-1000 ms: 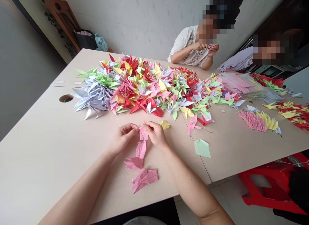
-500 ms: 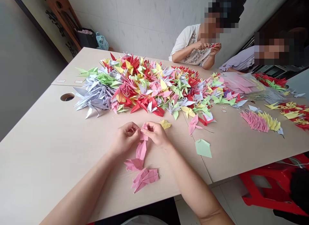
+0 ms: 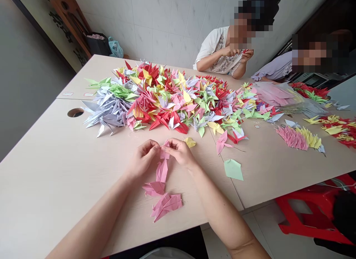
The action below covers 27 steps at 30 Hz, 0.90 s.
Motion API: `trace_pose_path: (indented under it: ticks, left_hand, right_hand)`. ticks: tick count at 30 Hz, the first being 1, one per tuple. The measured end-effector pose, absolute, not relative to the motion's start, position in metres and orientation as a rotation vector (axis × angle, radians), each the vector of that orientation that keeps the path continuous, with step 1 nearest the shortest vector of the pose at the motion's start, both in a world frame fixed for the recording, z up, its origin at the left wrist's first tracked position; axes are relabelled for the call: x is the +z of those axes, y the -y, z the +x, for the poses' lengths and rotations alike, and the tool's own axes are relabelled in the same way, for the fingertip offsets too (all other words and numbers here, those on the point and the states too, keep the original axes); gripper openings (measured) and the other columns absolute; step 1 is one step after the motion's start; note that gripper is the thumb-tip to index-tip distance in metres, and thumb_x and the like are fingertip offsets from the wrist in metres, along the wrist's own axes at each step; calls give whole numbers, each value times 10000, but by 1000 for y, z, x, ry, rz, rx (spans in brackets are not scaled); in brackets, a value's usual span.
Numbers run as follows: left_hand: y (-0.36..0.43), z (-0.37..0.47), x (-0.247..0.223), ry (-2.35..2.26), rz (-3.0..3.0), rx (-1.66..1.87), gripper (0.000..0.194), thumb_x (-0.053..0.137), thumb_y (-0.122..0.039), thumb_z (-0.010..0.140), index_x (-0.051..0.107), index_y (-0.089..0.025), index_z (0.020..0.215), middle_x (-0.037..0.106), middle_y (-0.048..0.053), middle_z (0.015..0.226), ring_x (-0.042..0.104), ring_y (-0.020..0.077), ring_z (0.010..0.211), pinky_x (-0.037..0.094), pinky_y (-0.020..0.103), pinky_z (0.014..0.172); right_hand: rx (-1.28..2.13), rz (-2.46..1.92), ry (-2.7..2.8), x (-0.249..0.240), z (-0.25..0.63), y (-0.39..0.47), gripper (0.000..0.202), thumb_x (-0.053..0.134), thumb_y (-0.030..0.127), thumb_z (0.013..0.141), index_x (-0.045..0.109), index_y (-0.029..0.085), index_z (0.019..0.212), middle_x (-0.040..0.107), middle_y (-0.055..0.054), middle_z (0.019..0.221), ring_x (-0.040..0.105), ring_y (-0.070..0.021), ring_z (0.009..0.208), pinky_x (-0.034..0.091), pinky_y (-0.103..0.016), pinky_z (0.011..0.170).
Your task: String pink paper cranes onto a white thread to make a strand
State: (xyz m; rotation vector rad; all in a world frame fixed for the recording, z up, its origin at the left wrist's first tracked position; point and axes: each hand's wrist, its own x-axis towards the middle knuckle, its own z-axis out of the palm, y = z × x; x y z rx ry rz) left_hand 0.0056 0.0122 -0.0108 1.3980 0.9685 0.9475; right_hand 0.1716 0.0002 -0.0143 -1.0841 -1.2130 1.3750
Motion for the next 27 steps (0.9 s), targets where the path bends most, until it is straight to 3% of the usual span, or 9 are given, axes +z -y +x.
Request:
trace_pose_path:
  ticks: [4, 7, 14, 17, 20, 23, 27]
  left_hand:
    - [-12, 7, -9, -840, 1211, 862, 282, 643, -440, 820, 621, -174, 910, 664, 28, 845, 599, 152, 756, 488, 265, 698]
    - [-12, 9, -13, -814, 1172, 823, 293, 722, -412, 764, 628, -164, 887, 695, 33, 822, 620, 148, 729, 483, 255, 672]
    - [-13, 8, -23, -856, 1212, 776, 311, 721, -435, 764, 617, -142, 781, 668, 25, 711, 567, 117, 596, 435, 232, 555]
    - [-14, 9, -20, -855, 1200, 786, 316, 738, -432, 748, 617, -141, 774, 648, 14, 697, 550, 111, 597, 429, 222, 553]
    - [-14, 9, -15, -803, 1114, 773, 323, 705, -453, 778, 633, -139, 790, 632, 13, 724, 559, 116, 642, 452, 225, 596]
    - [-13, 7, -15, -721, 973, 727, 323, 632, -468, 840, 640, -146, 853, 629, 20, 769, 565, 117, 661, 466, 225, 617]
    - [-13, 3, -19, -587, 828, 639, 261, 672, -356, 840, 620, -177, 1023, 664, 44, 875, 627, 148, 765, 499, 245, 686]
  right_hand:
    - [1359, -1073, 1073, -13, 172, -1, 258, 765, 385, 676, 618, 178, 715, 579, 24, 704, 499, -104, 650, 423, -238, 642]
    - [1403, -1048, 1063, -13, 172, -1, 232, 746, 373, 696, 626, 177, 731, 594, 17, 713, 519, -109, 658, 435, -245, 659]
    - [1294, -1067, 1124, -16, 167, 1, 239, 688, 352, 754, 552, 174, 671, 553, 23, 684, 486, -104, 629, 401, -236, 623]
    - [1274, -1048, 1108, -17, 164, 1, 232, 676, 343, 767, 551, 173, 670, 506, 35, 655, 452, -96, 607, 381, -230, 599]
    - [1283, -1052, 1064, -18, 165, -1, 225, 695, 373, 750, 610, 172, 699, 554, 17, 687, 489, -110, 655, 409, -236, 635]
    - [1309, -1030, 1028, -21, 167, -2, 231, 718, 405, 735, 679, 180, 763, 630, -8, 757, 542, -132, 719, 449, -253, 675]
    - [1374, -1030, 1045, -24, 169, -2, 272, 721, 426, 744, 722, 194, 887, 675, -18, 804, 582, -138, 697, 474, -262, 636]
